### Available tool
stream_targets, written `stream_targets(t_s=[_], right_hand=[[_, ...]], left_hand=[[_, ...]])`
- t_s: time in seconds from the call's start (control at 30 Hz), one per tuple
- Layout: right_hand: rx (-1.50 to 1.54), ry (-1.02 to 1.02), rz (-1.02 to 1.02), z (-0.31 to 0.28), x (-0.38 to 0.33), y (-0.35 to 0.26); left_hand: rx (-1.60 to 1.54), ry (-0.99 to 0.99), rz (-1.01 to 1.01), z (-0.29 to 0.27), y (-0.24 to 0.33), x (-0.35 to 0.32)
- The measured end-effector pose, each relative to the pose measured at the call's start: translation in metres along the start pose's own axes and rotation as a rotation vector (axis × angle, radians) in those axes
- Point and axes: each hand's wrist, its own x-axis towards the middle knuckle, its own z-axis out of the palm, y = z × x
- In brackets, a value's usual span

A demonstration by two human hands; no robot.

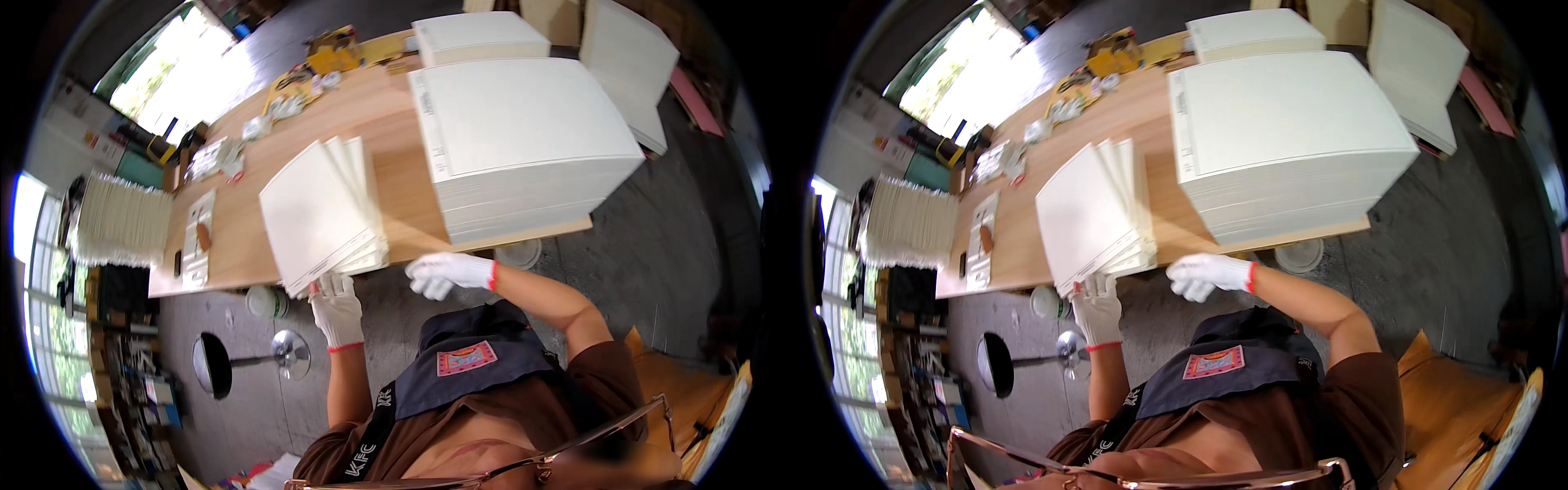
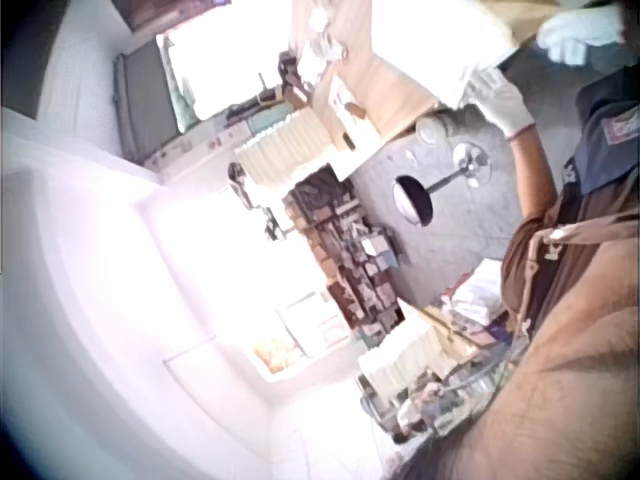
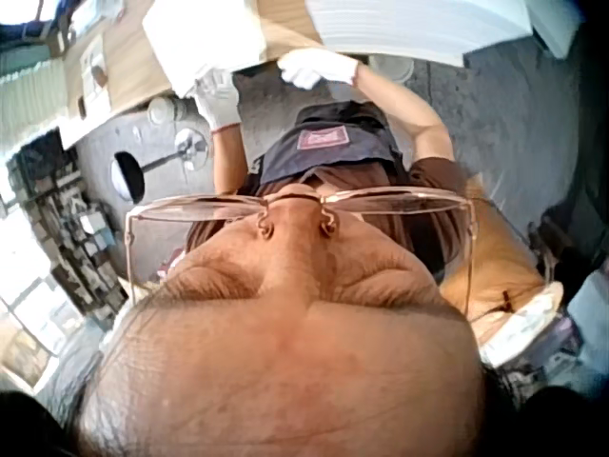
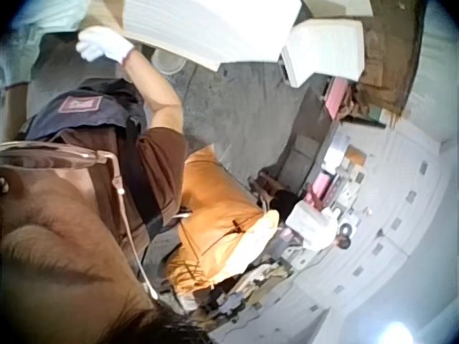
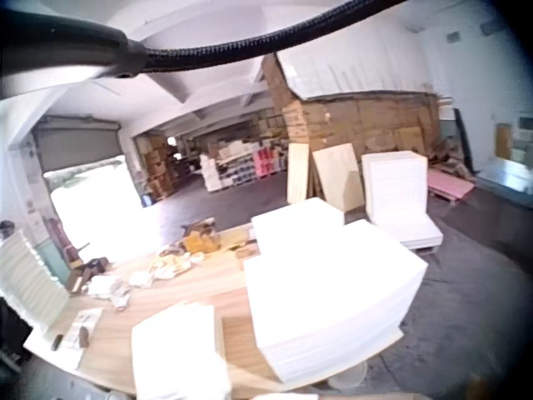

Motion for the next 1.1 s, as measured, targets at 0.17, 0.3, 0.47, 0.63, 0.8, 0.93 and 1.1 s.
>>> stream_targets(t_s=[0.17,0.3,0.47,0.63,0.8,0.93,1.1], right_hand=[[-0.269,0.141,-0.243,-0.052,-0.147,-0.030],[-0.343,0.792,-0.570,-0.092,-0.251,-0.069],[-0.536,1.766,-0.573,-0.155,-0.309,-0.097],[-1.073,1.560,-0.191,-0.177,-0.300,-0.097],[-1.635,1.601,-0.358,-0.180,-0.309,-0.121],[-1.521,1.474,-0.475,-0.183,-0.306,-0.142],[-0.808,1.422,-0.433,-0.186,-0.288,-0.143]], left_hand=[[0.714,-0.777,0.373,0.139,-0.067,-0.037],[1.176,-1.305,0.705,0.252,-0.122,-0.037],[1.542,-1.514,0.783,0.363,-0.239,-0.016],[1.767,-1.585,0.397,0.393,-0.304,0.003],[1.791,-1.580,0.530,0.381,-0.311,0.013],[1.675,-1.664,0.640,0.373,-0.318,0.013],[1.491,-1.648,0.269,0.373,-0.324,0.007]])
